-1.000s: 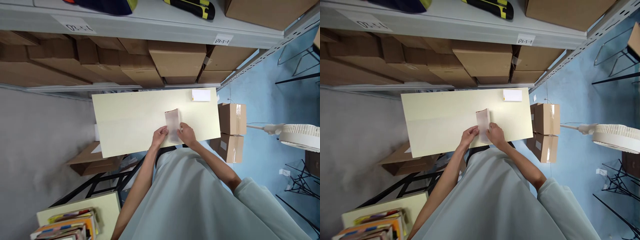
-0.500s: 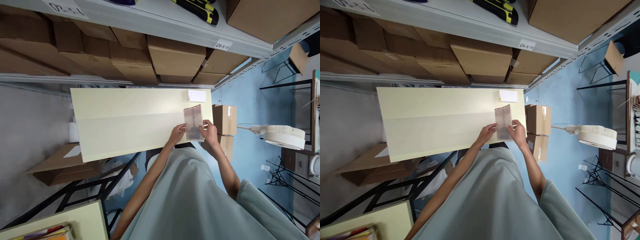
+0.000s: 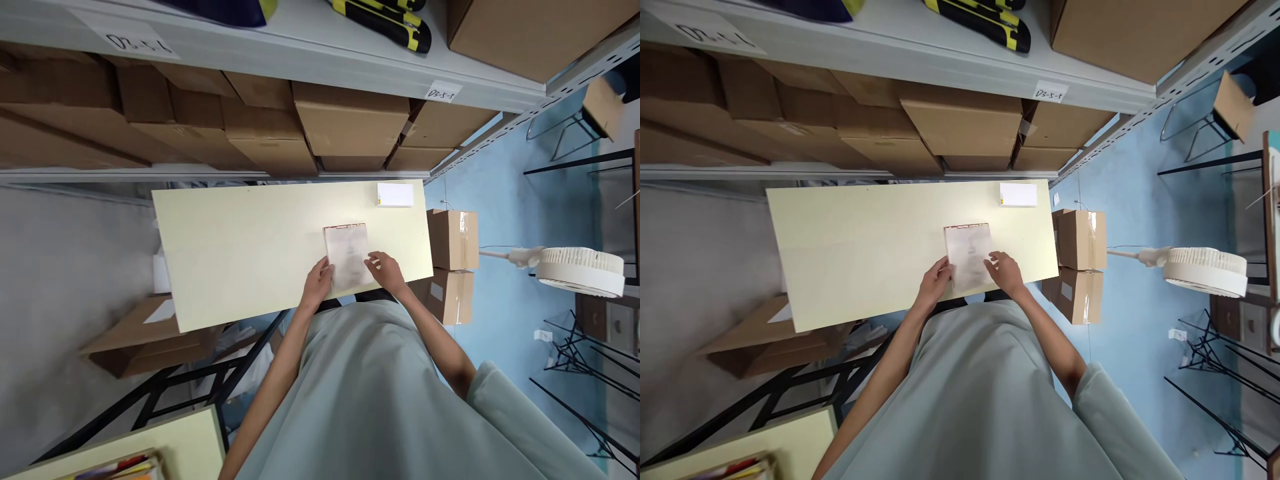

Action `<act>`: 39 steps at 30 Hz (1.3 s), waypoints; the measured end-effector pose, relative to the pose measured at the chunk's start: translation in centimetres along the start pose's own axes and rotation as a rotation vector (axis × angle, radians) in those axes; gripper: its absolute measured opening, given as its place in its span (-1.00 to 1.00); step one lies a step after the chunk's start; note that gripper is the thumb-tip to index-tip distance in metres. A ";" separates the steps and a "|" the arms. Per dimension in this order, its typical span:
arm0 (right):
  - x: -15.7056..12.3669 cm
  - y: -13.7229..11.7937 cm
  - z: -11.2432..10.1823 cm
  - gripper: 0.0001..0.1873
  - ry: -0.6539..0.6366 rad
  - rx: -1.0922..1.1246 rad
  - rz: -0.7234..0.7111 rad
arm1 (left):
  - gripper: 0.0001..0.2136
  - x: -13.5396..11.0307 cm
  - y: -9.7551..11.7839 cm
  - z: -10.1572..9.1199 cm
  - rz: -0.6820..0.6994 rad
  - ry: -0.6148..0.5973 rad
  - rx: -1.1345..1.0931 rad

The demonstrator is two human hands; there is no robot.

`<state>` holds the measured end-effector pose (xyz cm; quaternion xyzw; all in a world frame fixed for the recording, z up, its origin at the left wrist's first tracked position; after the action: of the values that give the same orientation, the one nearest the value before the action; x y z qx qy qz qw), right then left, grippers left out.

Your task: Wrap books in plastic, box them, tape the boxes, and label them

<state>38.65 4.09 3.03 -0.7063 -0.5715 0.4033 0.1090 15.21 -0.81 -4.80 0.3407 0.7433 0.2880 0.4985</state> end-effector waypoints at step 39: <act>13.4 -33.3 -26.4 -0.59 0.631 -0.447 -0.578 | -0.67 0.2 45.7 -8.4 0.900 0.257 -0.005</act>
<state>33.33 34.89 34.70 -0.6126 -0.7561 -0.0100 0.2301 17.26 26.14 33.05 0.5895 0.5767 0.5172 0.2289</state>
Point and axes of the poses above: each hand's wrist, its own x-axis towards the middle knuckle, its own z-axis out of the palm, y = z × x, the point moved 10 cm from there along x, towards the middle knuckle, and after that the axes turned 9 degrees about y, right-handed, at the moved point
